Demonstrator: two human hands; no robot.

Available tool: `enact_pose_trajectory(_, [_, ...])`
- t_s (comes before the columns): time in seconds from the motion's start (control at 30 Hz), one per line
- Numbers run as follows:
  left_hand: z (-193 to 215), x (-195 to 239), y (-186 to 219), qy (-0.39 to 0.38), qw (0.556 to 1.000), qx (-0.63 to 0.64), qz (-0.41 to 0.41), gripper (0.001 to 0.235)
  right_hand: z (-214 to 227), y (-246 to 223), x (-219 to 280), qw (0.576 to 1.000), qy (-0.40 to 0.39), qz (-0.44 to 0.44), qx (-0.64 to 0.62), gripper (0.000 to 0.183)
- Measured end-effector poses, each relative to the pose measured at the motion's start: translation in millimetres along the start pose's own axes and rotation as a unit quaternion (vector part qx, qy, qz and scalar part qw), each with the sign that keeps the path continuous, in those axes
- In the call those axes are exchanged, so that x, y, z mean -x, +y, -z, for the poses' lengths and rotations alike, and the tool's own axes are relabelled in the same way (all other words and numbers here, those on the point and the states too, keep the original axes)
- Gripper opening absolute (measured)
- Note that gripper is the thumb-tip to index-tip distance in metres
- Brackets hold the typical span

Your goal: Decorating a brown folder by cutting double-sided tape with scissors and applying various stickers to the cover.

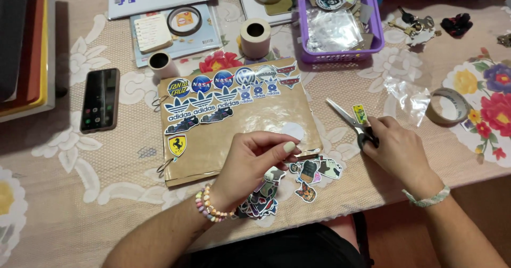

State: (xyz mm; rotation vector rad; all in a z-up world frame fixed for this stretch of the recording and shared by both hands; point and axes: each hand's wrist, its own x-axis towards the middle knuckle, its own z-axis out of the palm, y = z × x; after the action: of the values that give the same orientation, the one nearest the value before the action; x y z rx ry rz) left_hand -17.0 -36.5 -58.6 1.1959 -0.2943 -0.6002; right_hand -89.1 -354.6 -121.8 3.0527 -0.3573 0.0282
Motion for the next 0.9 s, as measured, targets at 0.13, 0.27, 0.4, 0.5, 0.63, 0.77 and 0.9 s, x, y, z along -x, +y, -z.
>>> enact_pose_trajectory(0.13, [-1,-1,-4,-0.003,1.000,0.008,-0.013,0.017,22,-22,21,0.980,0.041,0.021,-0.194,0.037])
enact_pose_trajectory(0.27, [-11,3,2,-0.020,0.998,0.012,-0.052,0.017,19,-61,58,0.846,0.070,0.098,-0.519,0.041])
enact_pose_trajectory(0.4, [-17,5,-2,-0.020,0.996,0.071,-0.057,0.021,35,-102,72,0.848,0.120,0.184,-0.482,0.052])
enact_pose_trajectory(0.5, [-20,6,-9,-0.014,0.995,0.088,-0.045,0.016,29,-109,70,0.856,0.110,0.176,-0.473,0.049])
enact_pose_trajectory(0.63, [-17,5,-19,-0.005,0.993,0.112,-0.029,0.021,23,-114,67,0.854,0.125,0.178,-0.473,0.046])
enact_pose_trajectory(0.77, [-18,4,-21,-0.013,0.988,0.146,-0.044,0.019,20,-114,66,0.846,0.146,0.173,-0.483,0.050])
enact_pose_trajectory(0.9, [-16,0,-30,-0.001,0.989,0.142,-0.032,0.020,24,-117,65,0.843,0.154,0.180,-0.483,0.047])
